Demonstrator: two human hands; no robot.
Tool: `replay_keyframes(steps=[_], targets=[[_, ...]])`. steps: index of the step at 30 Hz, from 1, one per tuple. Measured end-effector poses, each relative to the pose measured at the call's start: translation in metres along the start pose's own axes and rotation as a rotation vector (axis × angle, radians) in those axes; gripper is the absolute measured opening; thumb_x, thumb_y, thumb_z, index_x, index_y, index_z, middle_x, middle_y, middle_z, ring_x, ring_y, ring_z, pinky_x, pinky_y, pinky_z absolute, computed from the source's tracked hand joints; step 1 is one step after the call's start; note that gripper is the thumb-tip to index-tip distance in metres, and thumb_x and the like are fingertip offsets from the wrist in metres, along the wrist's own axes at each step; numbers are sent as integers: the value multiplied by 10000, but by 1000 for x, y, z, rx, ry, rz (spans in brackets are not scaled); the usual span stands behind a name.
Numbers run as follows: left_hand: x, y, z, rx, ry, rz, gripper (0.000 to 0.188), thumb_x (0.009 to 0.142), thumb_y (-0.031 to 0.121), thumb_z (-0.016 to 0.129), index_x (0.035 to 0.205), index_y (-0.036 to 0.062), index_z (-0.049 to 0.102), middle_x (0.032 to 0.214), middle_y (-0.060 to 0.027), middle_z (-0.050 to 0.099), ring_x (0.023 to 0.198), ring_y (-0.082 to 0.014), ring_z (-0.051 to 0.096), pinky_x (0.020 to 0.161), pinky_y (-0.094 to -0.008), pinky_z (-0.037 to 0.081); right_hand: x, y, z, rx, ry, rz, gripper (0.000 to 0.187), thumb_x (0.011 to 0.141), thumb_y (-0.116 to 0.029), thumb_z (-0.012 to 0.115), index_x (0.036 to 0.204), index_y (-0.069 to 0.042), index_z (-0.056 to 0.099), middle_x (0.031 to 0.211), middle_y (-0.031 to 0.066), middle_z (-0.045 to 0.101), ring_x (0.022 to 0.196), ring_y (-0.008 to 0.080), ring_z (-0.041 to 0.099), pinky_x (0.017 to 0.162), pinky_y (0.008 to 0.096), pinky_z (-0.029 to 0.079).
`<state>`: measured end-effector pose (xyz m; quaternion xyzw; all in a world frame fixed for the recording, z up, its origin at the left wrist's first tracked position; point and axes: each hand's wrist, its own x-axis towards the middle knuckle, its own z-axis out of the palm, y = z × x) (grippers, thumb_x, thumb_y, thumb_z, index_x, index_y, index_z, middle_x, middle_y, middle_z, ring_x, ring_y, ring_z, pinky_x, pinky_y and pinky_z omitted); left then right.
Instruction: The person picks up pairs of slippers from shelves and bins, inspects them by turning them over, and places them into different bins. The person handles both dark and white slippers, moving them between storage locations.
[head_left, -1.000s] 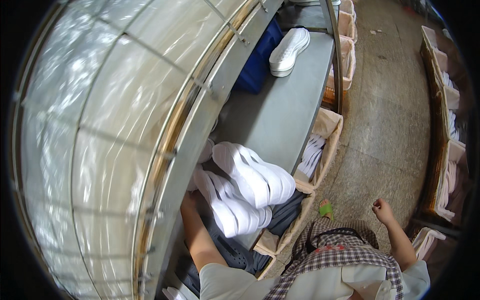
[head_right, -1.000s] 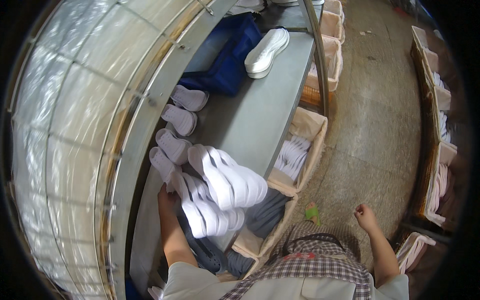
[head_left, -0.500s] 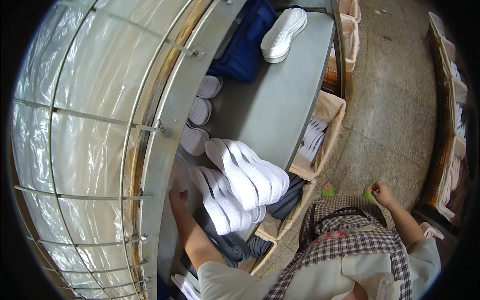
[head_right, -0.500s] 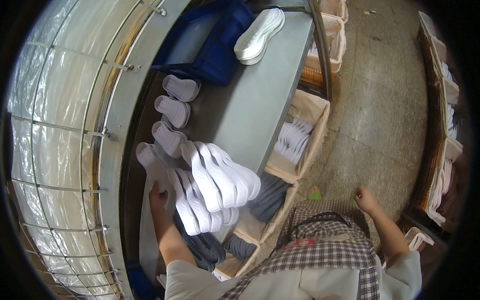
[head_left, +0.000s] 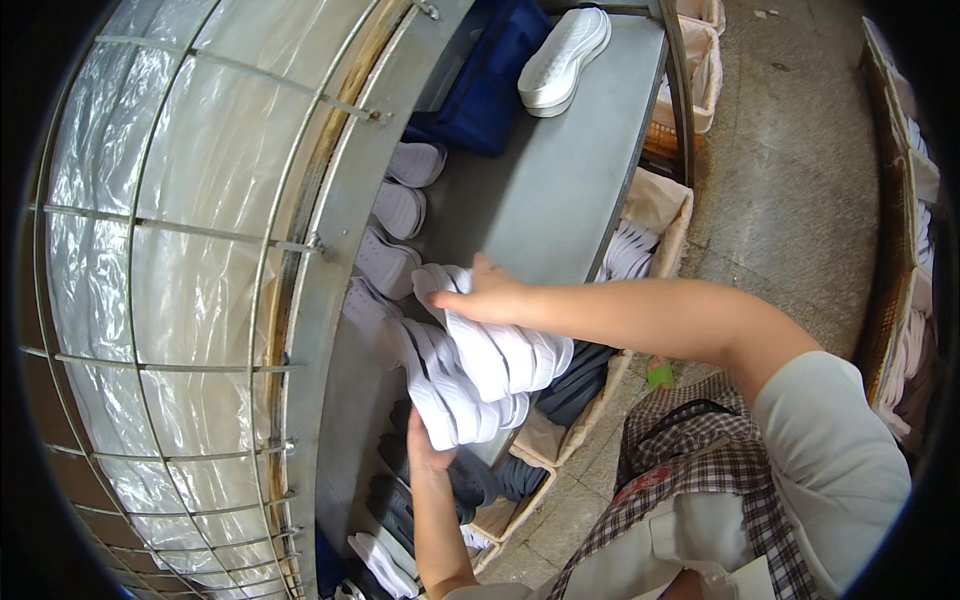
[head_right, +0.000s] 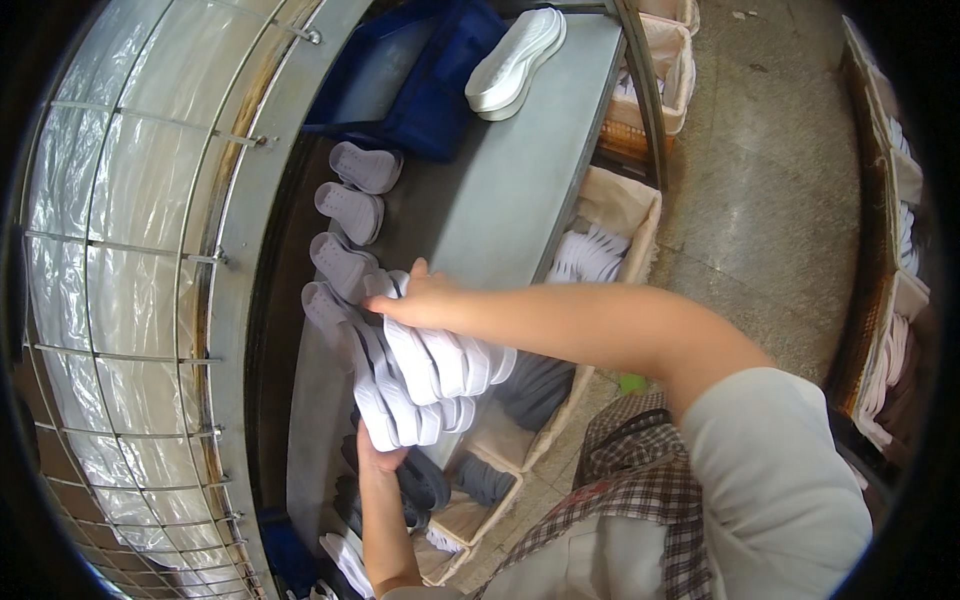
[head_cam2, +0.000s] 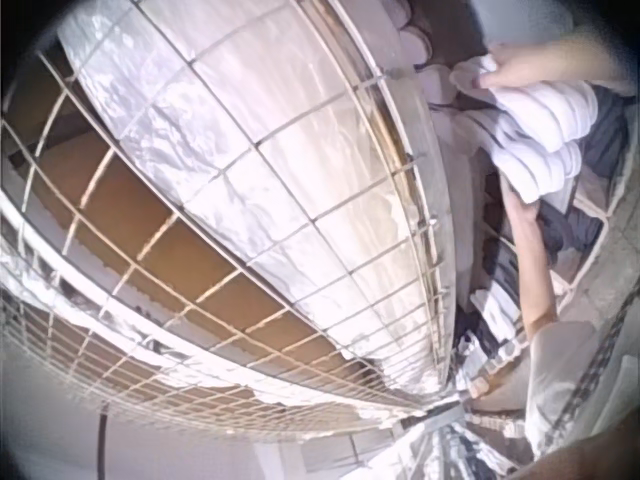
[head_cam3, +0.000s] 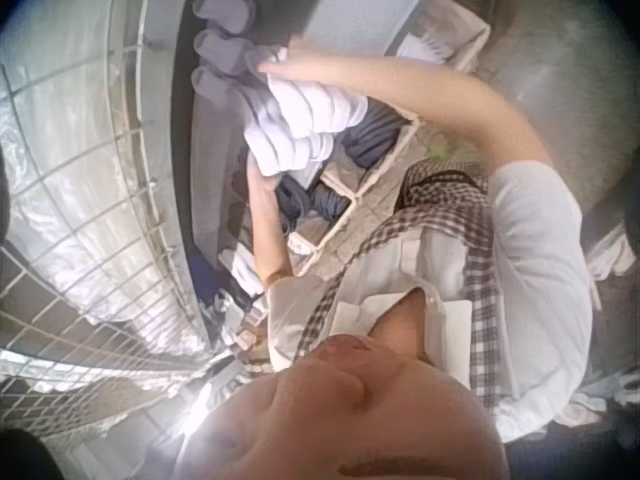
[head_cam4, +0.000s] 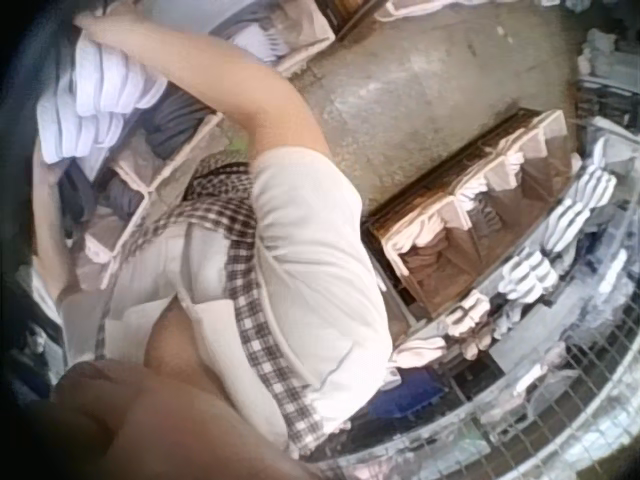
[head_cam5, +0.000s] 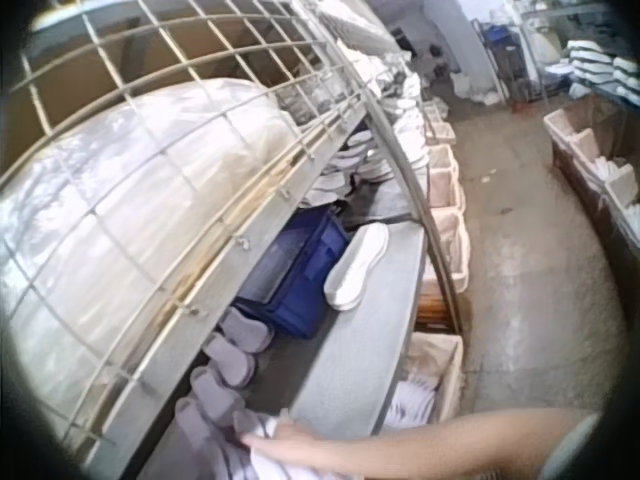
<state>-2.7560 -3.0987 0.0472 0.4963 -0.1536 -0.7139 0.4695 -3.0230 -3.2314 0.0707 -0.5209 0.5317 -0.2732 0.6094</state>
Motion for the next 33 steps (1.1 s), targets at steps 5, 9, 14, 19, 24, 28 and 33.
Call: replay_keyframes(steps=[5,9,14,19,24,28,33], targets=[[3,-10,29,-37,-45,-44,445,920,337,427,1258,54,490,1240,-85,554,1159,-265,509,1004,-425,383,8,-6,0,120,-312,102,1029,683,-607,624,1353,98,287,1302,284,445,1166,375,492,975,412,397],[-11,-33,50,-12,16,-28,462,920,278,441,1283,-8,445,1266,-139,526,1155,-300,512,1000,-438,395,-32,16,-25,201,-385,276,1067,679,-610,633,1405,42,201,1388,239,339,1274,344,366,1014,446,343],[-36,-88,100,170,69,-131,597,824,209,533,1328,-54,350,1279,-217,488,1145,-342,514,976,-464,425,-131,91,-73,450,-149,146,821,785,-490,619,1382,-6,330,1362,219,400,1276,304,375,1059,413,301],[-34,-167,163,339,-116,-120,750,722,132,615,1372,8,263,1253,-231,473,1147,-372,494,965,-479,432,-200,197,-136,691,-114,120,883,794,-361,621,1430,-9,120,1406,238,294,1300,318,319,1072,422,280],[21,-276,206,222,-15,-417,613,856,176,568,1360,11,262,1272,-213,453,1140,-365,488,962,-490,423,-251,312,-189,545,163,65,939,734,-303,656,1418,-11,83,1383,258,275,1301,355,290,1076,426,257],[77,-350,221,386,-157,-384,596,870,209,556,1363,28,275,1275,-178,448,1145,-328,476,968,-468,403,-273,391,-210,675,370,95,1018,669,-392,692,1413,-25,102,1347,242,305,1285,356,295,1070,438,258],[193,-363,197,335,-193,-453,646,847,267,532,1368,-10,269,1271,-210,447,1151,-357,459,985,-485,382,-253,454,-215,1041,527,181,1201,548,-538,757,1425,-40,105,1373,226,285,1285,350,288,1047,464,288]])
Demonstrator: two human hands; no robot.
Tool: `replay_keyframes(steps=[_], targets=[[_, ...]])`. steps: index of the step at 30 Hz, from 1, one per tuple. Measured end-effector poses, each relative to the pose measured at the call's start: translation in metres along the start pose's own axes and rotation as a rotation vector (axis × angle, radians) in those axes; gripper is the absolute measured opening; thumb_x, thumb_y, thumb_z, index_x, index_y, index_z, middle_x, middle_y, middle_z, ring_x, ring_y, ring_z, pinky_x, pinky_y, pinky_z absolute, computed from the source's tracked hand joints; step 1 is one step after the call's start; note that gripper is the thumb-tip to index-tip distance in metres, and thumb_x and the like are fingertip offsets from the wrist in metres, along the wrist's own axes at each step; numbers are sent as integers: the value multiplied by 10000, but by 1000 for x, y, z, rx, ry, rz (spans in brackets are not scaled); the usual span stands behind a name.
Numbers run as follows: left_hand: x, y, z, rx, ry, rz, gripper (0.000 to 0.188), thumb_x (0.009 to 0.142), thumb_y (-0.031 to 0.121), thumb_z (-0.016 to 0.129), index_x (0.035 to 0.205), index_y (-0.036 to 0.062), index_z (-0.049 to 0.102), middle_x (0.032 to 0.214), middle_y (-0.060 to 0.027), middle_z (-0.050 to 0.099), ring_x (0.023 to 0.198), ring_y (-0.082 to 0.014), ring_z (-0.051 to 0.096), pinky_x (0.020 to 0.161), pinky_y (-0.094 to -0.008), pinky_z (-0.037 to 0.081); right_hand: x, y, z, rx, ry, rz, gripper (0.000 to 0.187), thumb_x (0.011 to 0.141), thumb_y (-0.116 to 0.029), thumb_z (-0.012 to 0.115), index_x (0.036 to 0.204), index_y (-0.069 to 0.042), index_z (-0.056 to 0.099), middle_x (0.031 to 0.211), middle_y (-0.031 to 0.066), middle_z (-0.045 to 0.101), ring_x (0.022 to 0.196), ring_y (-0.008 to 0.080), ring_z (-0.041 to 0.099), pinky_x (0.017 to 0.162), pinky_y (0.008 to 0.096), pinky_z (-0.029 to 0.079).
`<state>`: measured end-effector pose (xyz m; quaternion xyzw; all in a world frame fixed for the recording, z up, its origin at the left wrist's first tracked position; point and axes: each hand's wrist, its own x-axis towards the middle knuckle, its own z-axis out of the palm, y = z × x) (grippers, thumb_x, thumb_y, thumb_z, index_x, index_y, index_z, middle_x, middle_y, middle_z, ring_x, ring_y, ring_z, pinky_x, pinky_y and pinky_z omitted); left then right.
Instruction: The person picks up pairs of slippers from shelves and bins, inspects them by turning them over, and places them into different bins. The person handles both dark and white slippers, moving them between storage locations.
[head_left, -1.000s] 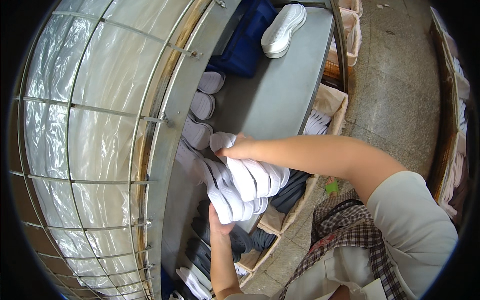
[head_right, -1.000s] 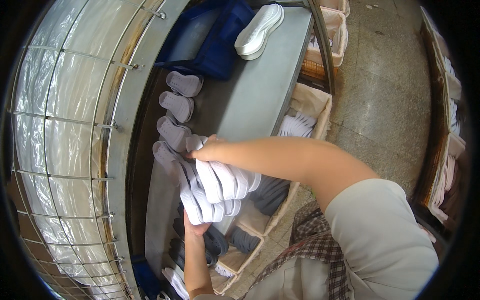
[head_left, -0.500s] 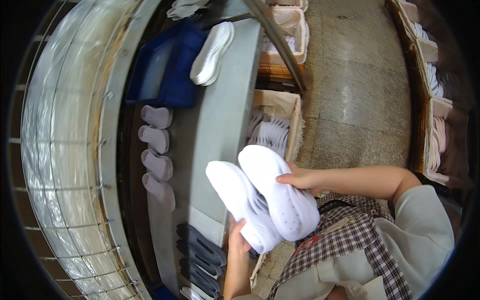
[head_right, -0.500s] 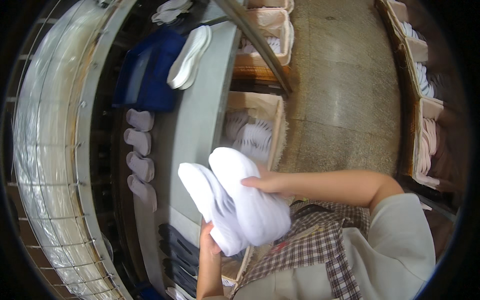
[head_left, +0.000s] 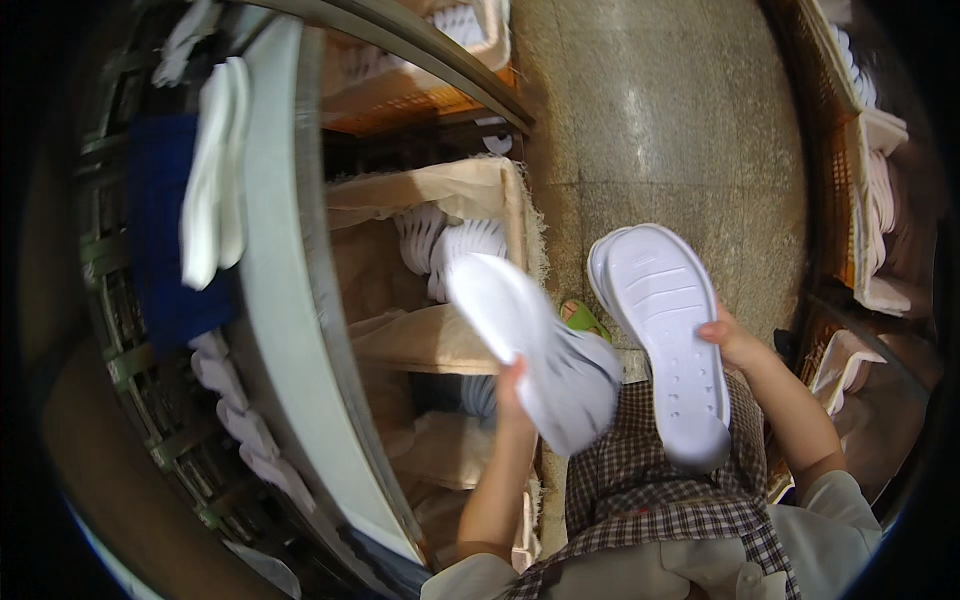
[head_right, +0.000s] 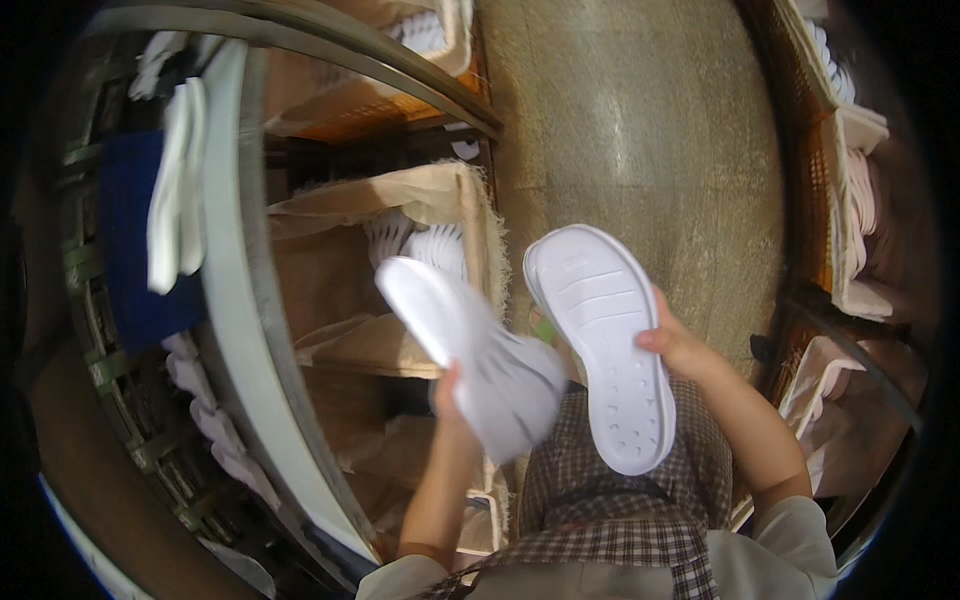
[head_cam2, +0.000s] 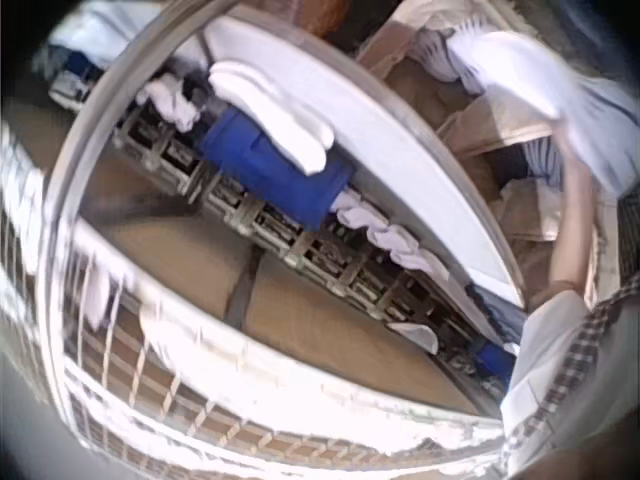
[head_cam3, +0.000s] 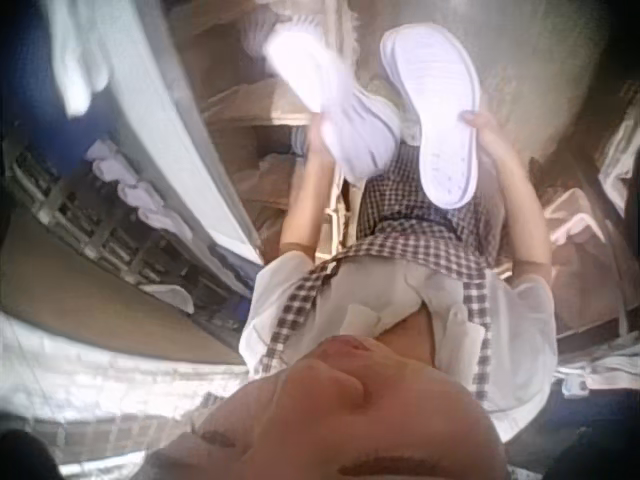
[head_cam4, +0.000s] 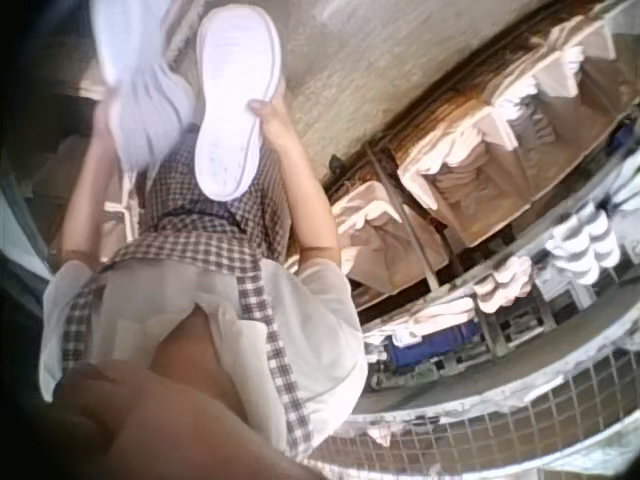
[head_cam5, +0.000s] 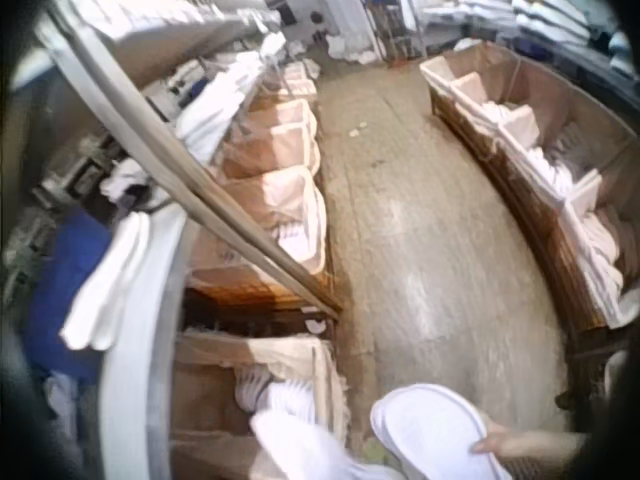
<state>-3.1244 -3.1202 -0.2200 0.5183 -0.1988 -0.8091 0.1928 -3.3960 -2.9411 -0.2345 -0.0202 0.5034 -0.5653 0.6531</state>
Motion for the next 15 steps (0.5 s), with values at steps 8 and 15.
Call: replay_keyframes(steps=[8,15], targets=[[252,190,-221,788,833,864,901,752,261,721,1392,-41,164,1317,-195,405,1167,-339,453,944,-432,427,89,85,-7,-7,-38,200,1136,554,-507,775,1402,-12,204,1315,226,379,1203,325,409,986,431,374],[376,229,-389,2233,1376,766,1030,705,445,712,1419,-28,140,1310,-271,385,1177,-360,454,906,-467,413,182,164,40,-108,-235,262,1138,537,-456,796,1383,7,193,1285,239,385,1180,342,424,981,424,378]])
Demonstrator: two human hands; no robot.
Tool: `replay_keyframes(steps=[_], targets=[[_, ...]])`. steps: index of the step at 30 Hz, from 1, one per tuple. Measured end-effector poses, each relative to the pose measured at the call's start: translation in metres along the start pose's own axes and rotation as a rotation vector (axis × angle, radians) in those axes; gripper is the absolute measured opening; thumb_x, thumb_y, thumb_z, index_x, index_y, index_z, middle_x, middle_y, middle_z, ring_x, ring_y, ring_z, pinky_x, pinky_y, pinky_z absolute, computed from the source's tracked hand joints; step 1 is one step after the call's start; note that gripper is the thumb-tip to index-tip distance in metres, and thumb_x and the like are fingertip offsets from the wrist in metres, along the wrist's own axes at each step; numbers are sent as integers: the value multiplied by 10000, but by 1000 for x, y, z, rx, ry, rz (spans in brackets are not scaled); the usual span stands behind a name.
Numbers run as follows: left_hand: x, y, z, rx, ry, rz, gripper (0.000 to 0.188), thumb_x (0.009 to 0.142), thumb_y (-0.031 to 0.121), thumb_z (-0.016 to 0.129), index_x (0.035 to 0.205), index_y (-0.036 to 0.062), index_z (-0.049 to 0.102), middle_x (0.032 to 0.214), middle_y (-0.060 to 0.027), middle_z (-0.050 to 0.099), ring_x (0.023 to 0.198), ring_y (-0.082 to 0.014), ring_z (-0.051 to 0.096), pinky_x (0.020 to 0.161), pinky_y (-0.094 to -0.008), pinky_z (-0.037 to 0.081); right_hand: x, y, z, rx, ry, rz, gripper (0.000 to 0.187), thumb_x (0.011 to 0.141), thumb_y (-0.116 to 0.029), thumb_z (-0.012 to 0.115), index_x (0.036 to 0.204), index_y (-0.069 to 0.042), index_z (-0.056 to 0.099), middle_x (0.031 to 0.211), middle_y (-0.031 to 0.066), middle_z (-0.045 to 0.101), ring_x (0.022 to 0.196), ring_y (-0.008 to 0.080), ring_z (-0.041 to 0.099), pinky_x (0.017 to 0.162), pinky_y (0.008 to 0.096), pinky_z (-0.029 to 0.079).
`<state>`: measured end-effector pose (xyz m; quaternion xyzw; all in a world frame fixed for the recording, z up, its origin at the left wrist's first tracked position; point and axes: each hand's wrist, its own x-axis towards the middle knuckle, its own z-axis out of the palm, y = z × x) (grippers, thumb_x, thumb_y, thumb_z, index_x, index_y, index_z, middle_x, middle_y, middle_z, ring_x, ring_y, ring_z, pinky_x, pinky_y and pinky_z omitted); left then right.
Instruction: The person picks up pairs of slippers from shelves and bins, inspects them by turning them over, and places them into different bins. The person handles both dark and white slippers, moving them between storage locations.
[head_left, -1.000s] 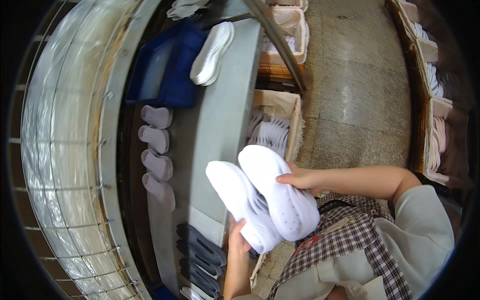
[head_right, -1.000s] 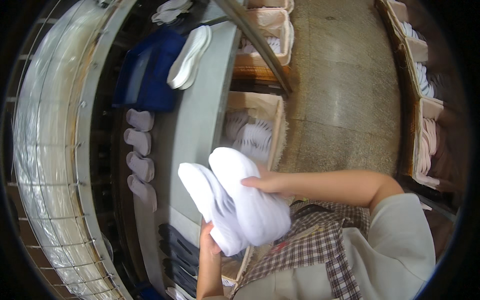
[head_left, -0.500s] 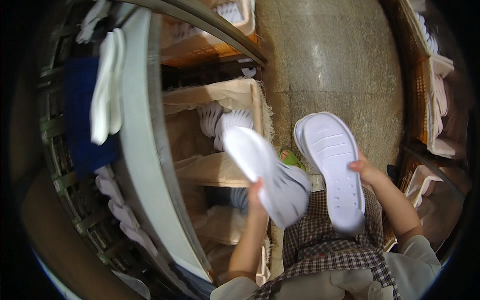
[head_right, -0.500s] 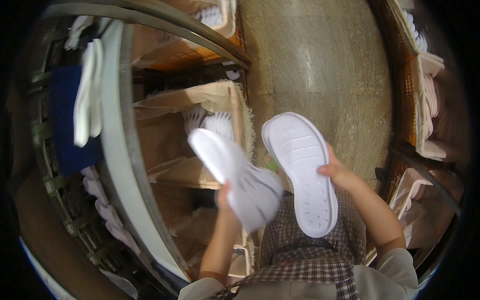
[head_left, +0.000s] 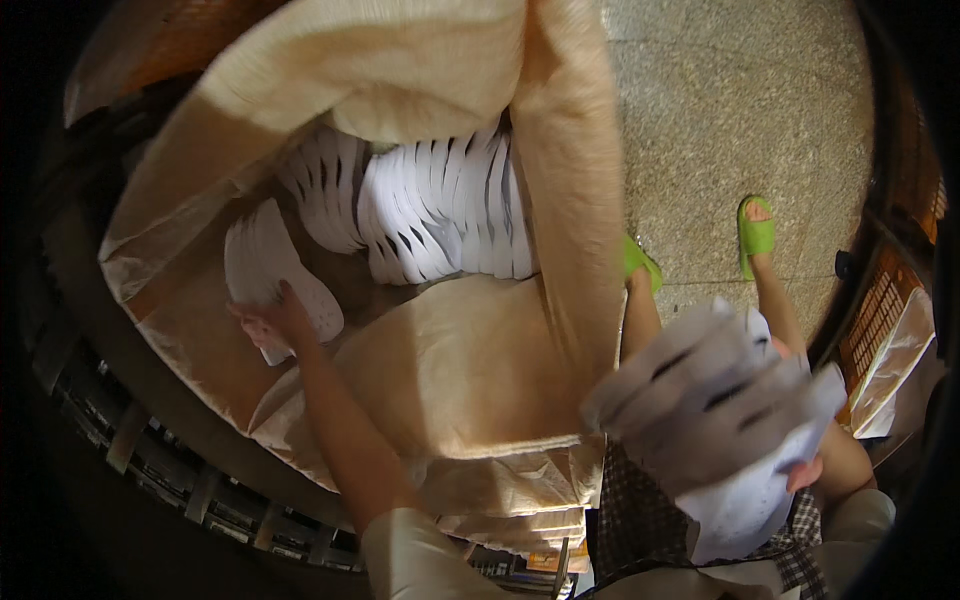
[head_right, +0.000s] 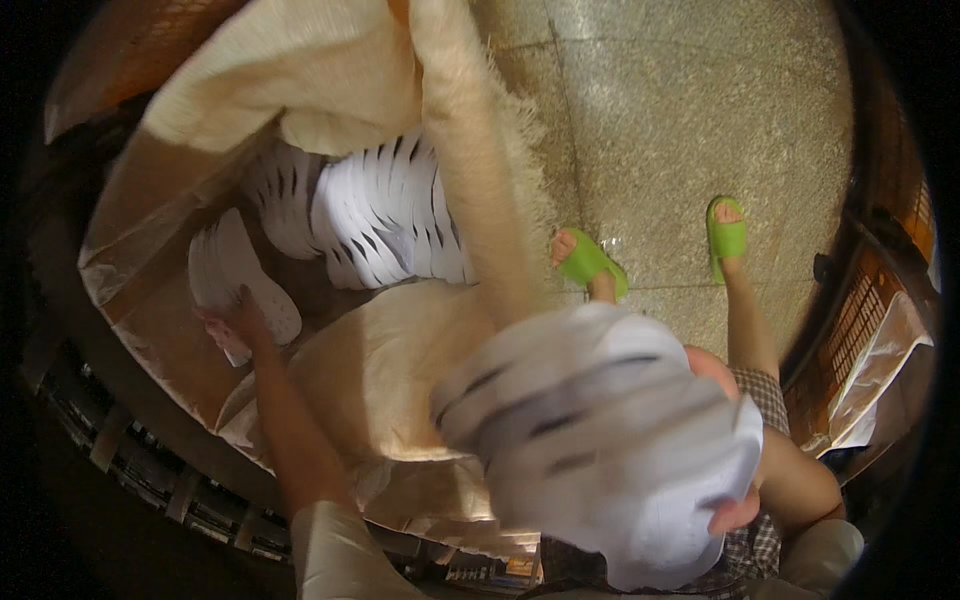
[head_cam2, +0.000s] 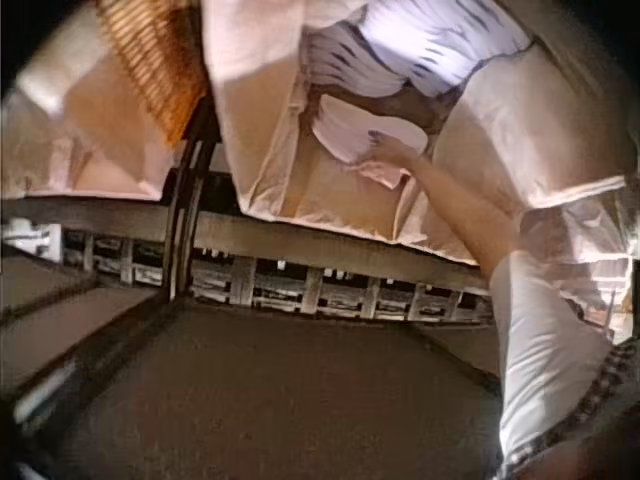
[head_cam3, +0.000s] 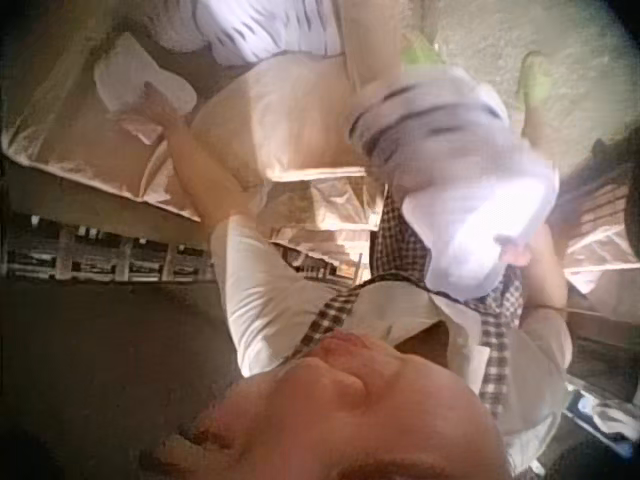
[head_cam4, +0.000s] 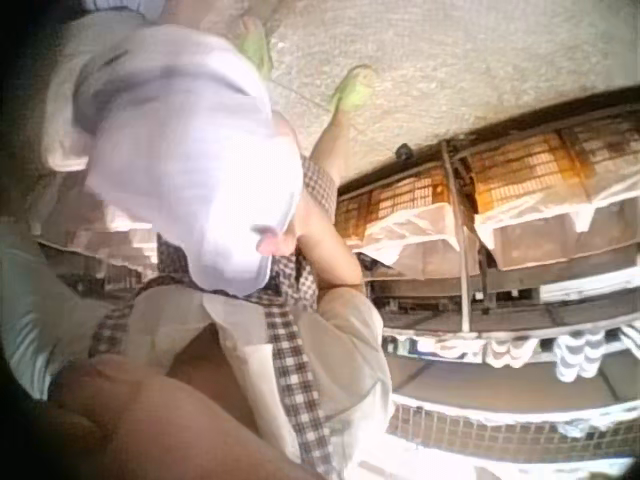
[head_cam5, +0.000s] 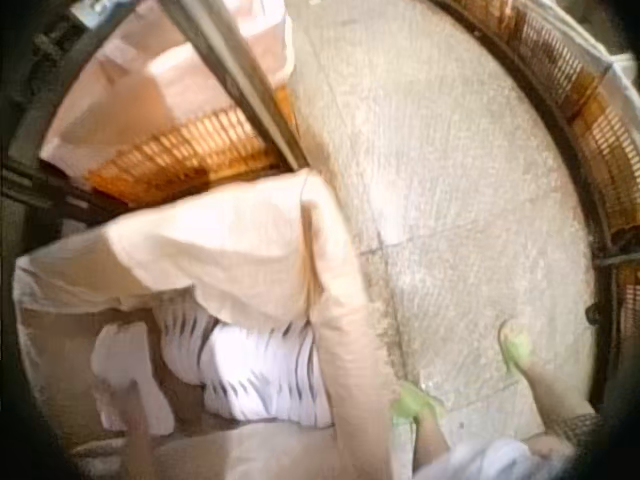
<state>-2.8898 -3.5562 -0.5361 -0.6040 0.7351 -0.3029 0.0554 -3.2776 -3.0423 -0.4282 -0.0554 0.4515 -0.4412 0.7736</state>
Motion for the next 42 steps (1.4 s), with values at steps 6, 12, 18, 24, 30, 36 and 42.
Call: replay_keyframes(steps=[6,12,18,24,30,36,42], targets=[[-20,-3,115,-31,-984,-73,1045,728,505,682,1429,-36,126,1395,-254,313,1282,-357,333,1013,-441,329,57,11,19,-74,-95,-24,1141,522,-412,814,1367,24,183,1260,251,390,1161,356,438,977,419,381],[-21,9,30,-345,-690,19,898,849,516,543,1445,11,99,1483,-191,199,1341,-368,251,1057,-405,305,70,-16,25,-185,-133,-115,1145,508,-368,831,1351,40,174,1235,262,394,1142,370,451,972,414,383],[-76,89,-266,-1613,-755,500,822,797,512,607,1412,86,266,1427,-212,300,1330,-369,278,1092,-488,175,81,-58,36,-530,-111,-127,1131,500,-326,843,1333,58,182,1207,281,399,1121,388,464,965,416,390],[-60,148,-372,-386,-924,1572,900,619,343,777,1381,129,349,1299,-295,418,1199,-403,441,960,-492,374,85,-81,66,-859,-7,-211,977,565,-443,760,1271,89,344,1107,291,487,1055,409,494,953,443,362],[-54,172,-327,-454,-1619,1420,889,612,227,764,1384,114,336,1225,-221,483,1089,-389,513,910,-425,431,91,-72,74,-904,-25,-203,882,635,-503,699,1224,74,386,1063,265,518,991,392,535,867,459,404],[-75,127,-318,-643,-1524,1284,811,630,134,733,1360,112,379,1183,-198,499,1085,-366,516,899,-394,443,91,-83,75,-991,-186,-188,765,702,-527,657,1144,73,483,1123,274,519,1020,392,541,833,439,443],[-80,-5,-285,-861,-1501,190,514,836,187,607,1285,13,427,1269,-144,487,1140,-265,516,915,-396,460,93,-103,22,-510,201,-907,666,713,-433,719,1155,17,507,1120,214,533,994,333,541,852,404,419]])
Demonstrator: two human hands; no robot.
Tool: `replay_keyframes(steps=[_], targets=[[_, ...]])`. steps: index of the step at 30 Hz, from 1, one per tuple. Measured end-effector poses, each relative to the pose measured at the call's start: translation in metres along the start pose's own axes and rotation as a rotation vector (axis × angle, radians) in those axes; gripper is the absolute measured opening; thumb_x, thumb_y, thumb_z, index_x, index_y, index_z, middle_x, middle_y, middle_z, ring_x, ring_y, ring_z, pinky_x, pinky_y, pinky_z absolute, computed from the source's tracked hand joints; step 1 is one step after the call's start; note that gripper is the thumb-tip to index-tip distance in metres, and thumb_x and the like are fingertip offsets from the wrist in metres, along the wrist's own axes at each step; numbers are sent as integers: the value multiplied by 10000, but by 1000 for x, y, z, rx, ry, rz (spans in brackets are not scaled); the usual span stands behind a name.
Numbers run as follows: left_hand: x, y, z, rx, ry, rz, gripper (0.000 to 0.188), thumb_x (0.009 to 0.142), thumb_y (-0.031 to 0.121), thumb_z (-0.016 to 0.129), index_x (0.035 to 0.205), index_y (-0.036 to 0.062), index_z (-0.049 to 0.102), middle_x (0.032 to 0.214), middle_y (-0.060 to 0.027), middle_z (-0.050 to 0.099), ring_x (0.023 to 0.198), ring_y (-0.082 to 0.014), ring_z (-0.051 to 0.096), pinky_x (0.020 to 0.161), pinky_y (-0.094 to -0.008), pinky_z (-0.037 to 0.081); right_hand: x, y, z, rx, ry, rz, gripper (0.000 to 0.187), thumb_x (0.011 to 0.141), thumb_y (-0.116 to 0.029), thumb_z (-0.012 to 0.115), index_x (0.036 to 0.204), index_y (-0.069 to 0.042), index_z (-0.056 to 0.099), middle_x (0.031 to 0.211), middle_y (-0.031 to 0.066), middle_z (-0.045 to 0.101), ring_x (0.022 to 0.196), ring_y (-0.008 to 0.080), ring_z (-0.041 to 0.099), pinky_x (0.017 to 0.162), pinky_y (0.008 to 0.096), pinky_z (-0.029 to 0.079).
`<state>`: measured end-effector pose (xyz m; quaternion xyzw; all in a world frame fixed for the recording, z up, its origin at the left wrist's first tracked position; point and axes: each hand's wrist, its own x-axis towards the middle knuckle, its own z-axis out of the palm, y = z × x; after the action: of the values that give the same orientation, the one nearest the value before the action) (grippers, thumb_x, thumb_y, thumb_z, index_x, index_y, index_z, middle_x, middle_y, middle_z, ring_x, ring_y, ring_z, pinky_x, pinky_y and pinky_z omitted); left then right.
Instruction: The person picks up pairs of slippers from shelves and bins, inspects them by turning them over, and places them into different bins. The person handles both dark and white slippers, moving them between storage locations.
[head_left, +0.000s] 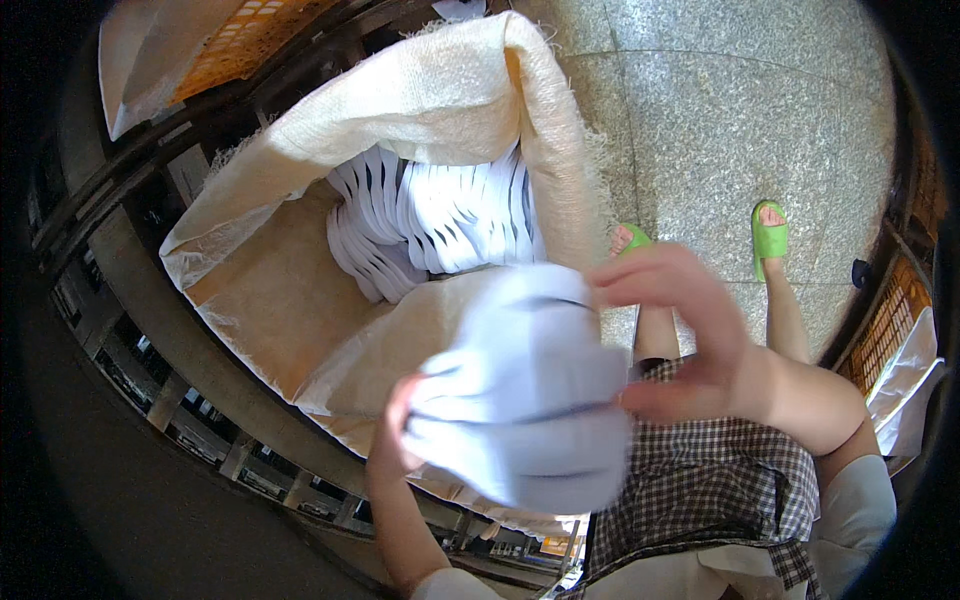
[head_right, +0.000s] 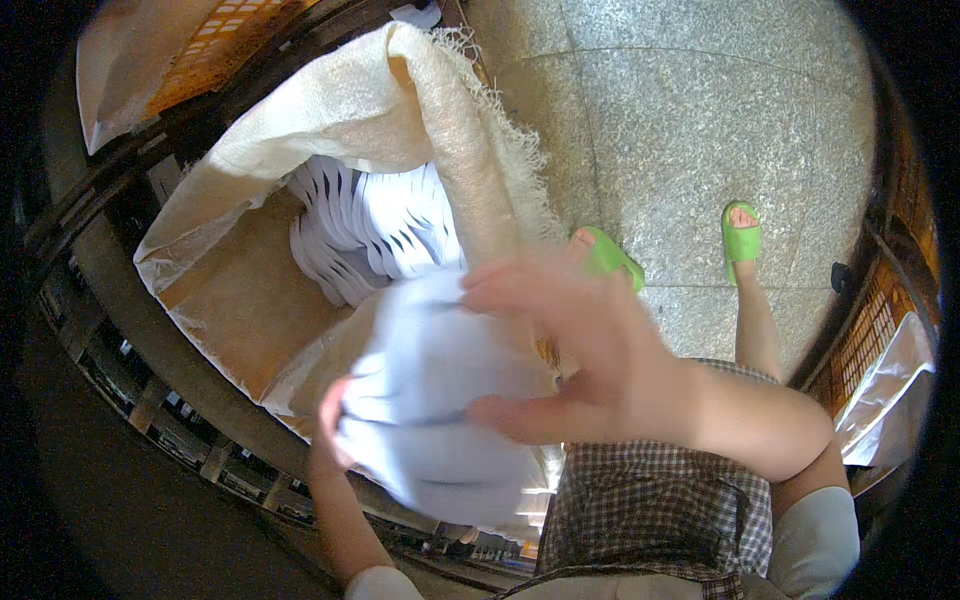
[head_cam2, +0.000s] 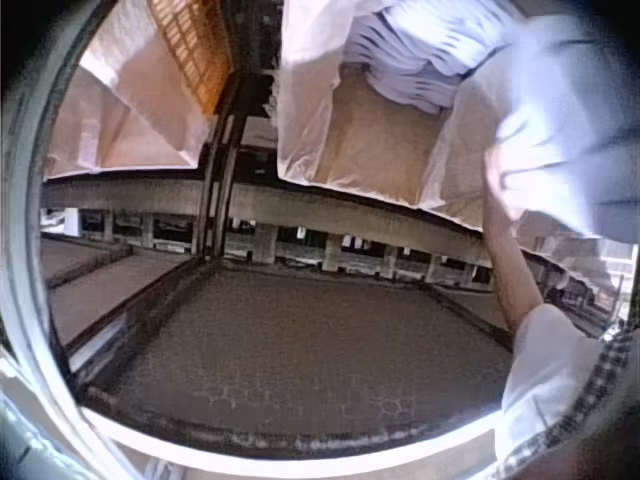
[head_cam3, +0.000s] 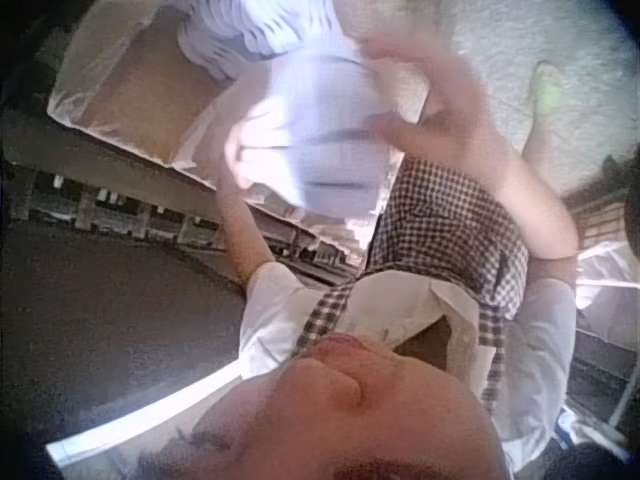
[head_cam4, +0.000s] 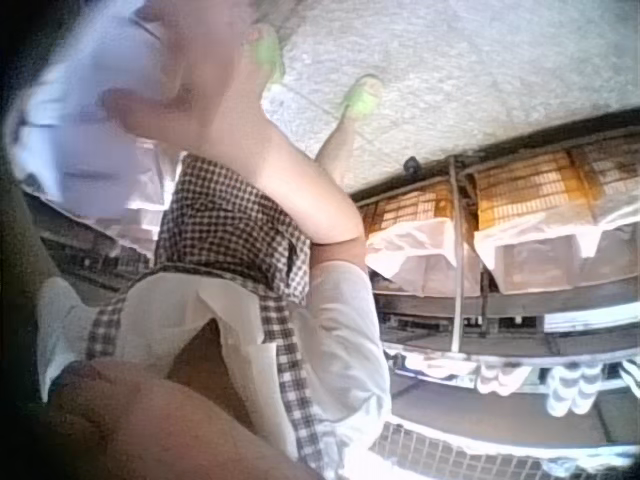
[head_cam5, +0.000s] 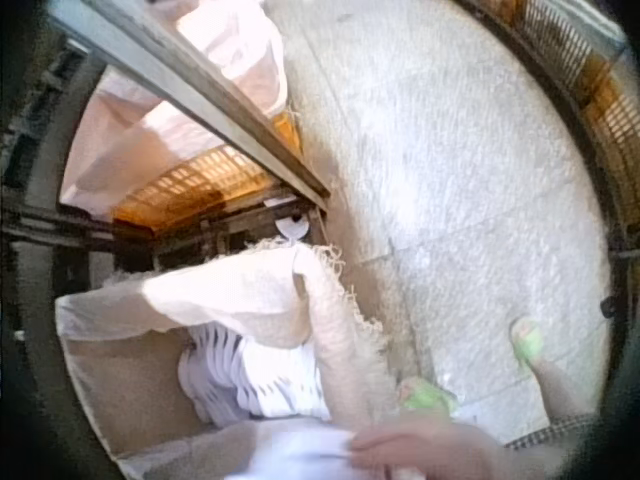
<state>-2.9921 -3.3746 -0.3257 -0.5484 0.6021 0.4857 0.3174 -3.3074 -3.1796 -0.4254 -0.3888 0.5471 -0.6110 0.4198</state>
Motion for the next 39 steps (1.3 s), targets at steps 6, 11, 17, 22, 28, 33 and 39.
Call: replay_keyframes(steps=[6,11,17,22,28,33,39], targets=[[37,-99,-60,-283,1114,170,757,806,120,661,1418,59,220,1383,-167,355,1219,-326,403,979,-434,386,6,33,53,-228,80,-8,448,674,-307,736,1014,-56,591,1008,82,601,961,245,574,805,396,415],[164,-145,-169,408,1382,140,713,794,108,695,1364,-27,289,1366,-213,371,1206,-336,420,1002,-411,374,13,68,96,-821,116,-233,180,625,-220,627,797,-170,638,968,21,663,974,174,601,777,353,325],[305,-241,-207,980,1298,-23,887,746,467,699,1339,-45,284,1251,-293,424,1119,-416,460,909,-491,422,6,81,95,-868,57,-320,168,632,-291,620,679,-130,616,770,47,648,890,254,564,888,425,272],[343,-279,-221,560,1179,194,982,744,550,661,1370,-57,209,1290,-319,372,1156,-449,419,940,-498,394,13,74,105,-903,57,-244,175,636,-307,616,630,-134,596,722,57,627,890,286,532,951,462,247],[365,-269,-212,623,1227,-407,1067,765,667,539,1378,-110,141,1331,-329,342,1227,-434,386,1012,-452,350,9,80,94,-874,51,-296,145,646,-295,601,682,-155,616,741,19,630,818,232,560,900,425,279],[316,-175,-185,483,1058,-443,910,844,582,494,1375,-93,193,1328,-306,372,1211,-417,410,994,-458,368,0,78,96,-733,116,-284,155,640,-227,572,763,-135,599,875,8,622,861,198,596,746,319,385],[182,-49,26,242,1147,280,689,878,369,574,1321,-87,310,1355,-283,317,1278,-389,295,1069,-470,226,6,36,64,-492,-136,-167,361,674,-181,629,1010,-62,579,1179,101,518,1204,283,408,952,436,362]])
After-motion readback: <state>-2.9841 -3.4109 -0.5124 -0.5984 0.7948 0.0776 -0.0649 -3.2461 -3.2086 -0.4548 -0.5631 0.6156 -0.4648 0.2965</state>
